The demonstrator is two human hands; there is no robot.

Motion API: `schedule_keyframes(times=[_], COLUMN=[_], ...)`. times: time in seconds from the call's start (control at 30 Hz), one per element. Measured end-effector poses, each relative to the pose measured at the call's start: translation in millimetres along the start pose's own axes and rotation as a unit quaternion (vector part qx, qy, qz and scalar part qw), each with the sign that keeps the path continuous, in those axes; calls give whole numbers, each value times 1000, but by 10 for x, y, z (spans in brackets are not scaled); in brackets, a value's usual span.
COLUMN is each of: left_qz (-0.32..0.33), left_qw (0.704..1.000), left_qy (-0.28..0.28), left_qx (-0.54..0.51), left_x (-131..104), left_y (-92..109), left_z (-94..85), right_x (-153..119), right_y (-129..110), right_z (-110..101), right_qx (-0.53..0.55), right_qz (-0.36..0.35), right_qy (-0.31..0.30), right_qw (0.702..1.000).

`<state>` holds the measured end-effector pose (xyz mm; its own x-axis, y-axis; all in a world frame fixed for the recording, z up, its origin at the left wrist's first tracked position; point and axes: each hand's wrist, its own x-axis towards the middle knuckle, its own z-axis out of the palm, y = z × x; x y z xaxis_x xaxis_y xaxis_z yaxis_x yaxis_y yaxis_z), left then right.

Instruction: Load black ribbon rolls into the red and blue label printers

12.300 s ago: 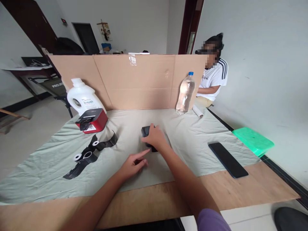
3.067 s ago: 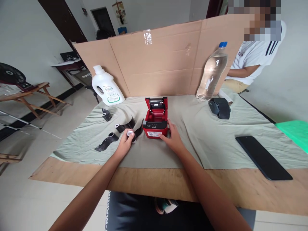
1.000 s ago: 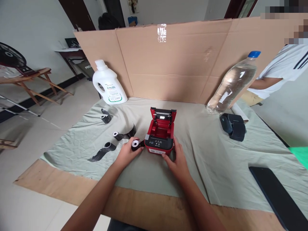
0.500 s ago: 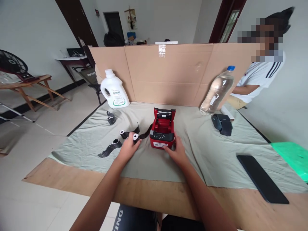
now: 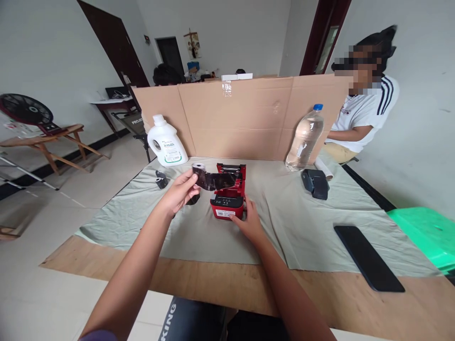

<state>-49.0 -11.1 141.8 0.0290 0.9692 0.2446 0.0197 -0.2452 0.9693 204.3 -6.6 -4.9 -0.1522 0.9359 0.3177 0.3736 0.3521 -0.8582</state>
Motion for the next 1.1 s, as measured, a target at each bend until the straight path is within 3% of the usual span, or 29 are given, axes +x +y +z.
schedule_keyframes(times=[0.07, 0.13, 0.2, 0.33, 0.6, 0.77, 0.8, 0.87, 0.93, 0.97, 1.03, 1.1], left_qz=[-59, -79, -80, -63, -30, -36, -26, 18, 95, 137, 248, 370], left_qw=[992, 979, 959, 889, 811, 793, 803, 854, 920, 938, 933, 888], left_qy=[-115, -168, -185, -235, -272, -268, -255, -201, -107, -54, 73, 201], left_qx=[6, 85, 198, 388, 516, 546, 538, 479, 365, 314, 249, 183], left_x=[194, 385, 550, 747, 862, 886, 840, 645, 311, 107, -317, -672], left_y=[10, -61, -174, -365, -532, -541, -516, -411, -208, -67, 274, 627], left_z=[103, 194, 270, 391, 552, 615, 608, 566, 487, 433, 299, 144], right_x=[7, 14, 19, 25, 21, 21, 20, 14, 9, 9, 13, 22], right_y=[27, 58, 89, 123, 95, 76, 68, 56, 55, 60, 72, 58], right_z=[6, 15, 24, 45, 50, 35, 29, 21, 24, 30, 43, 24], right_qx=[6, 7, 7, 21, 33, 31, 32, 34, 33, 33, 33, 36], right_qz=[-4, -10, -17, -22, -15, -17, -17, -19, -21, -22, -21, -19], right_qy=[1, -1, -6, -4, -5, -4, -1, 4, 6, 4, 1, -2], right_qw=[1000, 1000, 1000, 1000, 999, 999, 999, 999, 999, 999, 999, 999])
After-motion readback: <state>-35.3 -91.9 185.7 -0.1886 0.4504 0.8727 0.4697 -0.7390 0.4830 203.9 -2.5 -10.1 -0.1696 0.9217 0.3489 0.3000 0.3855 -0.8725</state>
